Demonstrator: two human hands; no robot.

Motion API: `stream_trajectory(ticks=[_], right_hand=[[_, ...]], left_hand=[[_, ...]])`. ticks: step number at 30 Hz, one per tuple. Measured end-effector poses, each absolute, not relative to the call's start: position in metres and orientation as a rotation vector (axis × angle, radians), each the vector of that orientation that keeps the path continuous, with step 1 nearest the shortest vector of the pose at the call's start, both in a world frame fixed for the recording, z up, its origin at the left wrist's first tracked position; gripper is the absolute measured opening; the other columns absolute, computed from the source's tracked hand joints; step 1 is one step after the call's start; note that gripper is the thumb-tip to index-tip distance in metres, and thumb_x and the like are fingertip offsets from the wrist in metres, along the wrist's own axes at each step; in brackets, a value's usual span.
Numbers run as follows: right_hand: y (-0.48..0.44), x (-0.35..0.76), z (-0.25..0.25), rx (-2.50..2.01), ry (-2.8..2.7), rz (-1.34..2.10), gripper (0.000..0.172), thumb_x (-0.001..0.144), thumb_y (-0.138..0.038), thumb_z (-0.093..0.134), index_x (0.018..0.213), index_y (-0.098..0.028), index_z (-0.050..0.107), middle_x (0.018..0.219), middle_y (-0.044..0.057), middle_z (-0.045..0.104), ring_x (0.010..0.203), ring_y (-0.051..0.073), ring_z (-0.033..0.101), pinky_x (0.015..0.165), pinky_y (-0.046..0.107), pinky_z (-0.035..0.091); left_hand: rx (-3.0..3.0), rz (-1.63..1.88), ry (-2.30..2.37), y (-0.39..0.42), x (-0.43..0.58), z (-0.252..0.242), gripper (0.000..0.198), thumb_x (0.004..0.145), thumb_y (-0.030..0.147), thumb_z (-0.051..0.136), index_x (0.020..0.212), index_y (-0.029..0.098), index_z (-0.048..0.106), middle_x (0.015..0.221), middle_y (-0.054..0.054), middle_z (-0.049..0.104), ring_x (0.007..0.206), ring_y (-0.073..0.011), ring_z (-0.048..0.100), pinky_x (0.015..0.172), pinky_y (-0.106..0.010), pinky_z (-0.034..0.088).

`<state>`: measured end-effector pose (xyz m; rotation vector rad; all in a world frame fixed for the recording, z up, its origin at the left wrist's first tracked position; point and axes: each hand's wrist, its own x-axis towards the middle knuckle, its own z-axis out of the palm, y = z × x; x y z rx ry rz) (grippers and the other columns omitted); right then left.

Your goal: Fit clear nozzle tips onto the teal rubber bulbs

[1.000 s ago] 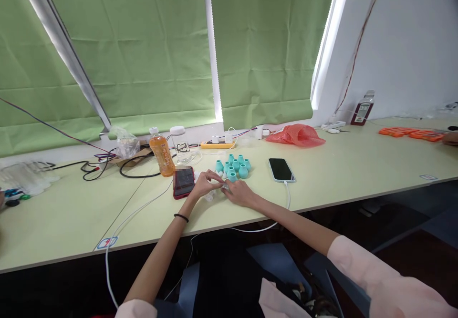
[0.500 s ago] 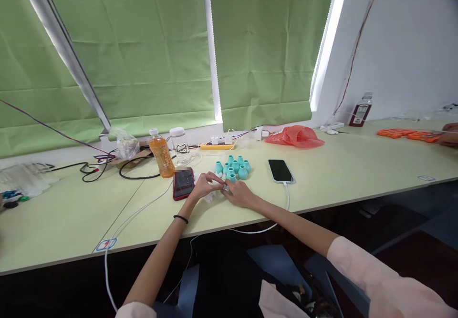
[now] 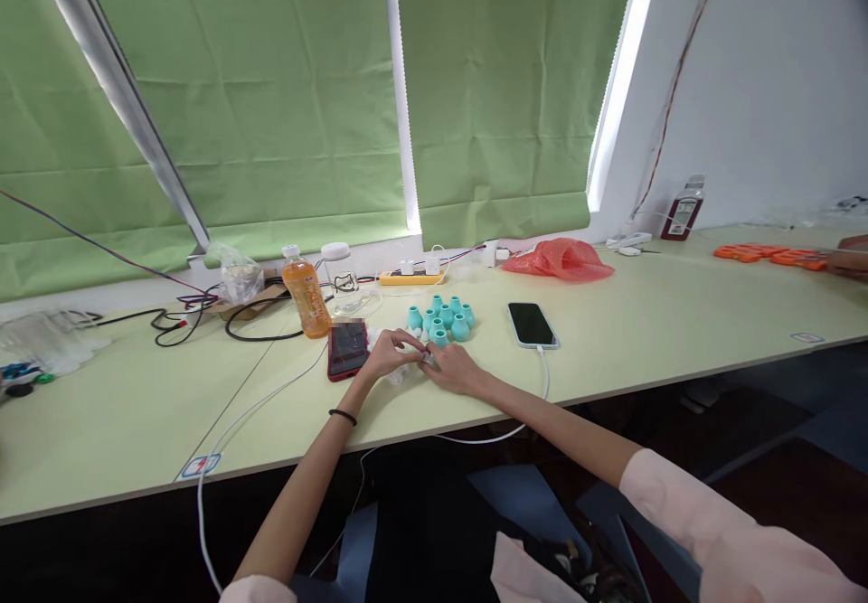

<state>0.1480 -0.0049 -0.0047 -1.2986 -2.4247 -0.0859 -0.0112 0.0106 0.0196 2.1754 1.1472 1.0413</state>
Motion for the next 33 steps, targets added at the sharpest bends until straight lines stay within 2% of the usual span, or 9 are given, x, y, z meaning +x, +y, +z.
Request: stream_trajectory(ticks=[27, 33], right_hand=[[0.003, 0.15, -0.014, -1.18, -2.368, -0.087, 0.032, 0.081, -0.036, 0.039, 0.095, -0.011, 0.052, 0.075, 0.01, 0.062, 0.069, 0.02, 0.058, 0.059, 0.027, 0.037], [0.006, 0.15, -0.018, -1.122, -2.315, -0.096, 0.03, 0.078, -0.036, 0.044, 0.089, -0.011, 0.055, 0.069, 0.009, 0.062, 0.063, 0.019, 0.057, 0.056, 0.026, 0.037]], left_hand=[[2.285, 0.974, 1.149, 0.012, -0.01, 0.018, 0.011, 0.06, 0.016, 0.059, 0.067, 0.018, 0.067, 0.076, -0.002, 0.065, 0.079, -0.0165, 0.054, 0.064, -0.025, 0.039], [2.278, 0.964, 1.178, 0.011, -0.009, 0.018, 0.01, 0.063, 0.023, 0.058, 0.067, 0.018, 0.066, 0.078, -0.003, 0.066, 0.084, -0.0188, 0.054, 0.066, -0.026, 0.038]])
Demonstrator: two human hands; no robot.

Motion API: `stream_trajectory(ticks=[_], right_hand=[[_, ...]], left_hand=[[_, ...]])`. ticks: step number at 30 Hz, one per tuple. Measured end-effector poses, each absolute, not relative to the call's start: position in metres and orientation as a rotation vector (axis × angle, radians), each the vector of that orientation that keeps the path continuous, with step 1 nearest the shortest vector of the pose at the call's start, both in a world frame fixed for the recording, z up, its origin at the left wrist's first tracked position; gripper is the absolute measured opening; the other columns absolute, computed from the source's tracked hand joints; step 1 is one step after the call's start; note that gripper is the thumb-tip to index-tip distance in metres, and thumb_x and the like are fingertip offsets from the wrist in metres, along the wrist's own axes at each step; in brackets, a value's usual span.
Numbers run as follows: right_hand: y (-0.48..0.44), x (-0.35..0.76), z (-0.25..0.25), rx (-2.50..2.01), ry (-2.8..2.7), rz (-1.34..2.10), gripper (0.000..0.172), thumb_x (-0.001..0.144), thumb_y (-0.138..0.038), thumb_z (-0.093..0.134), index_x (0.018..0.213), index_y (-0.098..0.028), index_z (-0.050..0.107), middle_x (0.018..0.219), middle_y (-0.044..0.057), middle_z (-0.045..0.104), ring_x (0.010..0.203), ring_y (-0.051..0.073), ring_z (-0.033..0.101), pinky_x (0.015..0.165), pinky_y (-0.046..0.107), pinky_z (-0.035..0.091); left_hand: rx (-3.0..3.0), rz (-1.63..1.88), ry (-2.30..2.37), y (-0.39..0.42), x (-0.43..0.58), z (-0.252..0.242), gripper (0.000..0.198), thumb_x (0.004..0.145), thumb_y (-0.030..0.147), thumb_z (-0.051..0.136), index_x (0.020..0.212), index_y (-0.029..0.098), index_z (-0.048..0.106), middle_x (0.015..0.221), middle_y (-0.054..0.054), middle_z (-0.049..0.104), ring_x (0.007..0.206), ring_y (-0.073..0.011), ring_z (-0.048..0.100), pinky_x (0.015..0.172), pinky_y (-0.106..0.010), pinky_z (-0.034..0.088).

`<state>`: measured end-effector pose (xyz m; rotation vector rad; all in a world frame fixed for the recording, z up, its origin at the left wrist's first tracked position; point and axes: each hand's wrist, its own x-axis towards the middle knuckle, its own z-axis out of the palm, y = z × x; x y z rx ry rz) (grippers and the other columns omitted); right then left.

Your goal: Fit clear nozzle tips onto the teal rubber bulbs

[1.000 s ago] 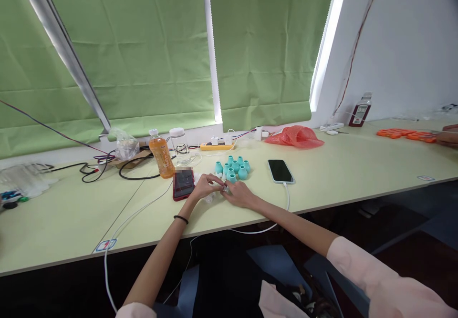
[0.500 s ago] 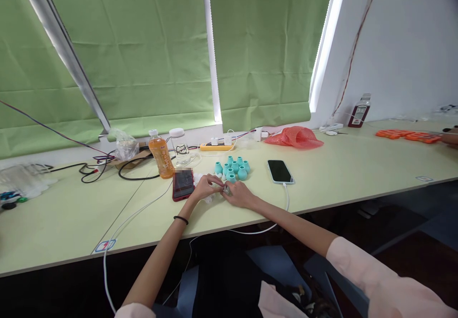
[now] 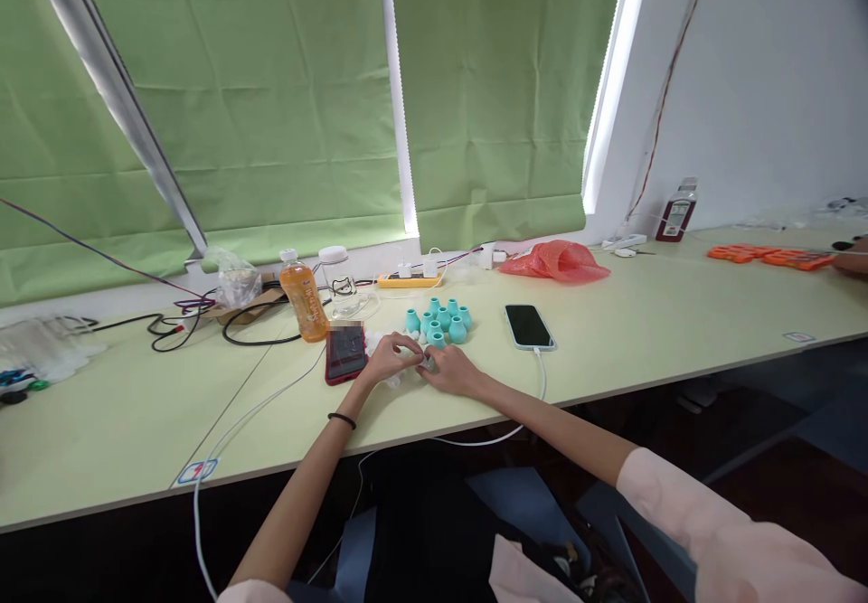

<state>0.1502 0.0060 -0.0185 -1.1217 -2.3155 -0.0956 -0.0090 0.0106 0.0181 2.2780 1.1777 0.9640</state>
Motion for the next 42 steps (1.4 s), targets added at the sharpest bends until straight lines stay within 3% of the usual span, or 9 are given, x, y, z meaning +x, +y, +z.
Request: stream_trajectory(ticks=[6, 13, 27, 34, 42], right_hand=[[0.009, 0.149, -0.024, -1.036, -2.226, -0.09, 0.018, 0.073, -0.028, 0.05, 0.075, -0.012, 0.056, 0.058, 0.004, 0.059, 0.052, 0.014, 0.054, 0.051, 0.023, 0.037], [0.013, 0.149, -0.026, -0.927, -2.132, -0.079, 0.013, 0.069, -0.023, 0.053, 0.074, -0.011, 0.055, 0.058, 0.004, 0.059, 0.052, 0.013, 0.054, 0.049, 0.022, 0.038], [0.016, 0.149, -0.028, -0.777, -2.043, -0.07, 0.014, 0.069, -0.022, 0.053, 0.077, -0.012, 0.058, 0.058, 0.003, 0.061, 0.048, 0.012, 0.053, 0.049, 0.022, 0.041], [0.016, 0.15, -0.027, -0.762, -2.036, -0.065, 0.023, 0.071, -0.023, 0.052, 0.092, -0.013, 0.054, 0.057, 0.001, 0.06, 0.047, 0.011, 0.053, 0.047, 0.021, 0.039], [0.016, 0.149, -0.028, -0.764, -2.035, -0.06, 0.017, 0.071, -0.023, 0.051, 0.084, -0.014, 0.055, 0.052, 0.0, 0.058, 0.046, 0.011, 0.053, 0.047, 0.021, 0.039]], left_hand=[[2.251, 0.946, 1.16, 0.01, -0.009, 0.018, 0.015, 0.065, 0.029, 0.059, 0.071, 0.017, 0.066, 0.077, -0.003, 0.066, 0.081, -0.018, 0.055, 0.069, -0.027, 0.039], [2.21, 0.964, 1.129, 0.011, -0.012, 0.018, 0.018, 0.059, 0.03, 0.065, 0.073, 0.018, 0.066, 0.081, -0.004, 0.066, 0.082, -0.0186, 0.057, 0.07, -0.027, 0.041], [2.186, 1.09, 1.046, 0.019, -0.014, 0.012, 0.016, 0.057, 0.03, 0.068, 0.067, 0.017, 0.068, 0.076, -0.004, 0.061, 0.073, -0.0156, 0.056, 0.066, -0.026, 0.042], [2.164, 1.067, 1.053, 0.019, -0.014, 0.011, 0.015, 0.059, 0.025, 0.065, 0.071, 0.017, 0.068, 0.079, -0.005, 0.062, 0.076, -0.0164, 0.057, 0.065, -0.026, 0.043], [2.156, 1.057, 1.088, 0.014, -0.014, 0.015, 0.012, 0.06, 0.022, 0.063, 0.07, 0.017, 0.066, 0.081, -0.005, 0.063, 0.079, -0.0169, 0.057, 0.066, -0.025, 0.043]])
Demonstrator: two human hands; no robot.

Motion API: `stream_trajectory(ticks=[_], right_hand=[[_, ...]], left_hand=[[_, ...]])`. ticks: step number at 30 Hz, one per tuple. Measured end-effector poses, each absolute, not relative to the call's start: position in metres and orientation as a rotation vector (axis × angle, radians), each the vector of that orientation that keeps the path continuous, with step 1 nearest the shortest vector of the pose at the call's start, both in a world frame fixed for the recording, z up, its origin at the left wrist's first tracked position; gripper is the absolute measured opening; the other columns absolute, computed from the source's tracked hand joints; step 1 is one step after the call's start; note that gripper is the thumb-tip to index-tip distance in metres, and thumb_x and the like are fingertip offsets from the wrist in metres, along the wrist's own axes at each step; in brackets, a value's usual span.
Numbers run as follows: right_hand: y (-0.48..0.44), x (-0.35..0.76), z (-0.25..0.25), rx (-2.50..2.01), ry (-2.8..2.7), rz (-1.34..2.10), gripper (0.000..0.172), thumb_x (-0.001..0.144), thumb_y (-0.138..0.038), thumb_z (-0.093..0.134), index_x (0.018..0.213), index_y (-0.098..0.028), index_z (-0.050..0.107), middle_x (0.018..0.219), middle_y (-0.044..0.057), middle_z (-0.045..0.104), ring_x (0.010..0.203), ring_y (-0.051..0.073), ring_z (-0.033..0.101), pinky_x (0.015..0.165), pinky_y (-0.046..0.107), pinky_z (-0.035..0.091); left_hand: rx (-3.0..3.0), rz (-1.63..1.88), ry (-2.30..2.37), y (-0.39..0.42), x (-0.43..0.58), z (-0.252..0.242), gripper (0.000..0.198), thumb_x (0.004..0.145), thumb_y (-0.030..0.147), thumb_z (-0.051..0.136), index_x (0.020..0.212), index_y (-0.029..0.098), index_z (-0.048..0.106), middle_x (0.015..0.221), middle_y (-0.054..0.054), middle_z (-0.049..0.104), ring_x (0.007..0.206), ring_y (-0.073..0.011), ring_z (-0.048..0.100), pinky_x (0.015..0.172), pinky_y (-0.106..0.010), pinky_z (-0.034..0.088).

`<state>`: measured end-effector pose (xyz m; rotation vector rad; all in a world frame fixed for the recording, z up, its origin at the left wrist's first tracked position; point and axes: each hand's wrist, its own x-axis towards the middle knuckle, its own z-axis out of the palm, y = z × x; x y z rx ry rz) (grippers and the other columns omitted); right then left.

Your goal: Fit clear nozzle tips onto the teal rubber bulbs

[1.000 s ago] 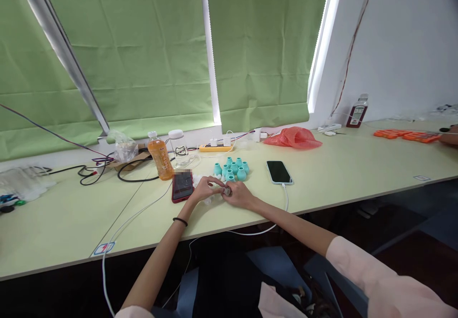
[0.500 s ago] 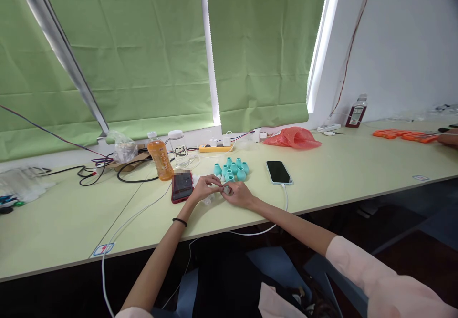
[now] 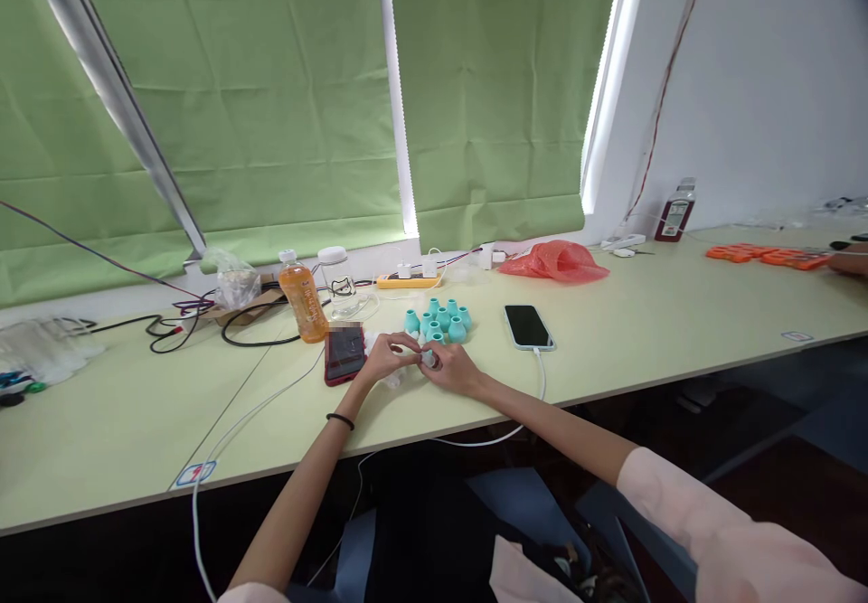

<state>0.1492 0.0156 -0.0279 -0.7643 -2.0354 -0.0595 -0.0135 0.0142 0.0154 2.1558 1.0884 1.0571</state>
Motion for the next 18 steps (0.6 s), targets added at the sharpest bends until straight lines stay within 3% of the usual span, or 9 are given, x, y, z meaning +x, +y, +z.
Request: stream_trajectory(ticks=[18], right_hand=[[0.0137, 0.1497, -0.0267, -0.76, -2.056, -0.092, 0.017, 0.075, -0.025, 0.048, 0.087, -0.014, 0.053, 0.051, -0.001, 0.055, 0.045, 0.011, 0.052, 0.046, 0.02, 0.038]], left_hand=[[2.171, 1.071, 1.116, 0.0122, -0.0115, 0.0181, 0.016, 0.061, 0.013, 0.055, 0.071, 0.016, 0.067, 0.079, -0.005, 0.063, 0.077, -0.0165, 0.057, 0.065, -0.025, 0.043]])
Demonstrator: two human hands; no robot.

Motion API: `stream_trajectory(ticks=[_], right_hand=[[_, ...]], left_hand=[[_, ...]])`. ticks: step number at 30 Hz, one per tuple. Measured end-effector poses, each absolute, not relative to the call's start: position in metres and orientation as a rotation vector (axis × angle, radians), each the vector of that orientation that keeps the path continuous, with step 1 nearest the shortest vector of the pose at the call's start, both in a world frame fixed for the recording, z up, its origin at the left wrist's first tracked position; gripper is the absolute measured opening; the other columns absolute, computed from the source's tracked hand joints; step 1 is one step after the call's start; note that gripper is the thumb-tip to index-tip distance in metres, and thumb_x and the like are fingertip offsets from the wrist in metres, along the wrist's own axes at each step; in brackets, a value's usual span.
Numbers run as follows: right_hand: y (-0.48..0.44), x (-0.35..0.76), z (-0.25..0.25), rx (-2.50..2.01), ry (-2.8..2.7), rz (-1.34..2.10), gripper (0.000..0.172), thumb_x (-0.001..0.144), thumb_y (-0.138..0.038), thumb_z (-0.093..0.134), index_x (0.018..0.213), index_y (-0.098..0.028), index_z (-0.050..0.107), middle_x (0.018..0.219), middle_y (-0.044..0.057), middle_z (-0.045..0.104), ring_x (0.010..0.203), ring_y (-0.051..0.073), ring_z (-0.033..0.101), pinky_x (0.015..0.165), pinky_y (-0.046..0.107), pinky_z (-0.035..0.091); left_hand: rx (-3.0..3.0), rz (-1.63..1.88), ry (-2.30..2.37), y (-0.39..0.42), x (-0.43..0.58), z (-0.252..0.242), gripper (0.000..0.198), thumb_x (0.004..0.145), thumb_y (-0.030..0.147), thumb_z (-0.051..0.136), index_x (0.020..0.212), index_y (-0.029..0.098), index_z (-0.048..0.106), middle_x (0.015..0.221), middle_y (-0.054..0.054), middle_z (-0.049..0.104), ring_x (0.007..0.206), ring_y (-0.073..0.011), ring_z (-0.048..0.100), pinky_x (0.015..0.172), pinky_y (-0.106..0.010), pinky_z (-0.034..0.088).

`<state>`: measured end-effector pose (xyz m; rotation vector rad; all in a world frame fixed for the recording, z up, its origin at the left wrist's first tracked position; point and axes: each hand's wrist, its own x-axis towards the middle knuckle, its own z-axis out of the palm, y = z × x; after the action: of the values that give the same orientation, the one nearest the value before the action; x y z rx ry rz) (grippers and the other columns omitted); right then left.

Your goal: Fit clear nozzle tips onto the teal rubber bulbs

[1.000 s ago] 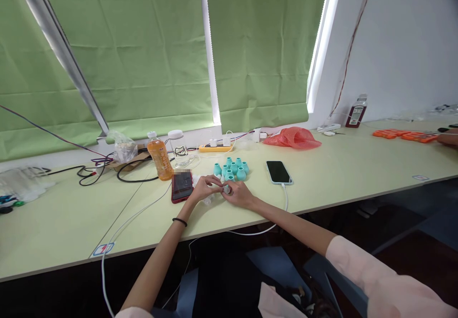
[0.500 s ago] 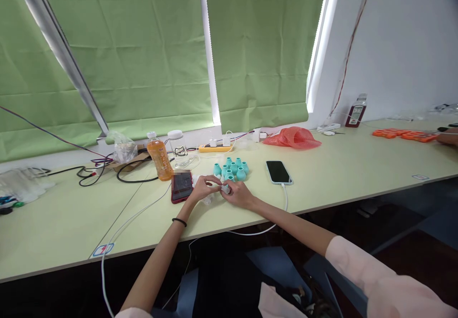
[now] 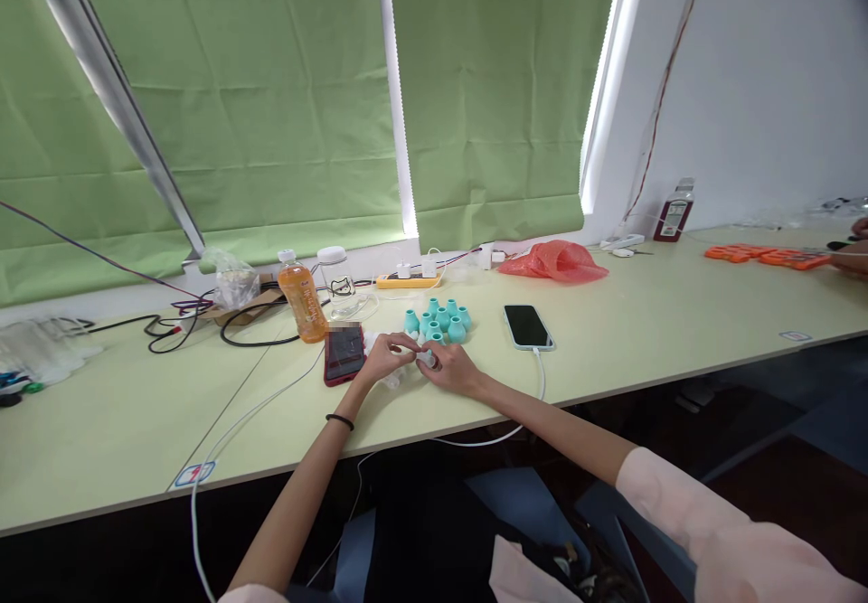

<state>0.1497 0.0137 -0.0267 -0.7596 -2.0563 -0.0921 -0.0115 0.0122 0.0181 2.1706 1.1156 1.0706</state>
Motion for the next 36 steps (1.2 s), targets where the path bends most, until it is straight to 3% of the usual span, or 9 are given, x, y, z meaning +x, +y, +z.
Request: stream_trajectory(ticks=[36], right_hand=[[0.0156, 0.1504, -0.0255, -0.743, -2.056, -0.088, 0.022, 0.079, -0.029, 0.047, 0.093, -0.014, 0.052, 0.056, 0.001, 0.059, 0.047, 0.012, 0.054, 0.047, 0.022, 0.038]], left_hand=[[2.183, 0.986, 1.182, 0.0135, -0.0122, 0.0164, 0.022, 0.057, 0.015, 0.058, 0.078, 0.016, 0.065, 0.08, -0.003, 0.065, 0.078, -0.0176, 0.056, 0.069, -0.028, 0.043]])
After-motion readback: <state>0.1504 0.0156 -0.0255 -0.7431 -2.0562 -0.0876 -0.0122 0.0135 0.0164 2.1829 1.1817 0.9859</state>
